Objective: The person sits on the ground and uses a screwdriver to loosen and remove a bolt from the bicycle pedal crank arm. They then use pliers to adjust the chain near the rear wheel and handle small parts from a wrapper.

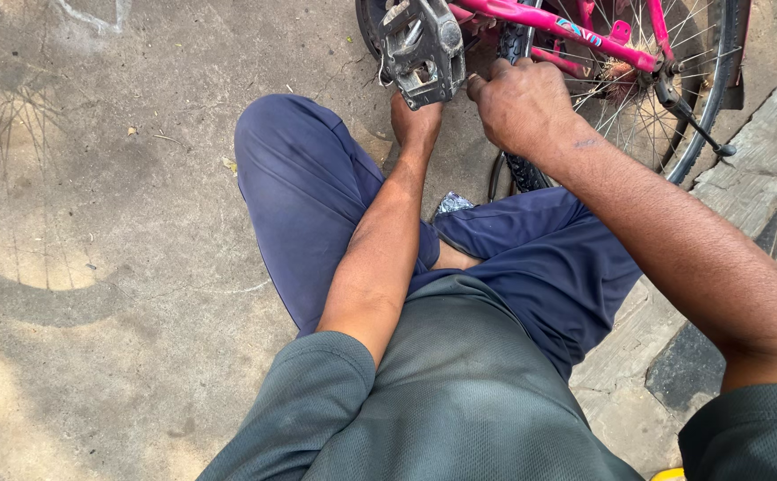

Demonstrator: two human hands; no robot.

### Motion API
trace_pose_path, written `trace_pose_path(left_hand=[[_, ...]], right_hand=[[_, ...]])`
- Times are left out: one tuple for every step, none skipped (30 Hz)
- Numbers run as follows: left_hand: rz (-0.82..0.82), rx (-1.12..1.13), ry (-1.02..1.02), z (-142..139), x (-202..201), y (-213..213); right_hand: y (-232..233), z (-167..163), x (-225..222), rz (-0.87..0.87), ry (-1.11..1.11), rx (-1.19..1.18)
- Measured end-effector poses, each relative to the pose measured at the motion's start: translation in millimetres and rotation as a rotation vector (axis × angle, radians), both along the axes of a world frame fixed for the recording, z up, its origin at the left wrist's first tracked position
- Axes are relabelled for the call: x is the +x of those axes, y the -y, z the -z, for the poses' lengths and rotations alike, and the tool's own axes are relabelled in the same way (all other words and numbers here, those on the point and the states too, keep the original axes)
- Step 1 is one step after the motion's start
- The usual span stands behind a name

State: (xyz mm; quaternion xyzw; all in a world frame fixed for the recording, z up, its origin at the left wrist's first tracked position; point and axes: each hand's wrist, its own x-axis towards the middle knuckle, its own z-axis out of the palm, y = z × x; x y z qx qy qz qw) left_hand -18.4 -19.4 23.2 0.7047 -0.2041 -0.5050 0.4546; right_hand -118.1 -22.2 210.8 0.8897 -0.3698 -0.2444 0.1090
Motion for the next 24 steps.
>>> trace_pose_path(left_hand=[[0.004, 0.002, 0.003, 0, 0, 0], [0.007, 0.006, 0.006, 0, 0, 0], [0.007, 0.004, 0.001, 0, 0, 0], [0.008, 0.001, -0.005, 0, 0, 1], [0.01, -0.001, -0.011, 0, 0, 1], [0.017, 0.008, -0.007, 0, 0, 1], [0.023, 0.017, -0.004, 0, 0, 2], [0.03, 0.026, 0.0, 0, 0, 2], [0.02, 0.023, -0.002, 0, 0, 1], [0.01, 0.019, -0.004, 0, 0, 1], [0.001, 0.014, -0.006, 0, 0, 0], [-0.005, -0.01, -0.006, 1, 0, 0], [-0.013, -0.035, -0.004, 1, 0, 0], [-0.022, -0.059, -0.002, 1, 0, 0], [-0.026, -0.063, 0.005, 1, 0, -1], [-0.031, -0.069, 0.012, 1, 0, 0], [-0.036, -0.075, 0.021, 1, 0, 0], [-0.037, -0.067, 0.012, 1, 1, 1], [-0.037, -0.058, 0.002, 1, 1, 1], [-0.038, -0.047, -0.007, 1, 1, 1], [-0.038, -0.06, 0.0, 1, 1, 1], [-0.037, -0.074, 0.007, 1, 1, 0], [-0.036, -0.085, 0.013, 1, 1, 0], [-0.033, -0.125, 0.036, 2, 0, -1]], right_hand=[[0, 1, -1, -0.001, 0.0, -0.003], [0, 2, -1, -0.003, -0.001, -0.004], [-1, 3, -1, -0.022, 0.002, -0.025], [-1, 4, -1, -0.041, 0.003, -0.048], [-3, 4, -1, -0.059, 0.005, -0.071], [-4, 5, -1, -0.072, 0.002, -0.087], [-6, 5, -2, -0.085, -0.001, -0.104], [-7, 5, -2, -0.099, -0.003, -0.121], [-8, 5, -3, -0.109, 0.009, -0.124], [-9, 5, -4, -0.118, 0.022, -0.128], [-9, 4, -5, -0.126, 0.034, -0.133], [-9, 4, -6, -0.125, 0.044, -0.124], [-7, 4, -6, -0.125, 0.055, -0.116], [-6, 4, -7, -0.126, 0.066, -0.107], [-5, 4, -8, -0.124, 0.066, -0.101], [-4, 4, -8, -0.123, 0.067, -0.096], [-3, 5, -9, -0.121, 0.068, -0.092], [-3, 5, -10, -0.125, 0.071, -0.098], [-3, 6, -10, -0.127, 0.073, -0.103], [-5, 7, -11, -0.13, 0.076, -0.106], [-5, 8, -12, -0.154, 0.082, -0.121], [-4, 9, -12, -0.178, 0.087, -0.135], [-3, 10, -12, -0.201, 0.092, -0.148], [1, 11, -11, -0.108, 0.069, -0.076]])
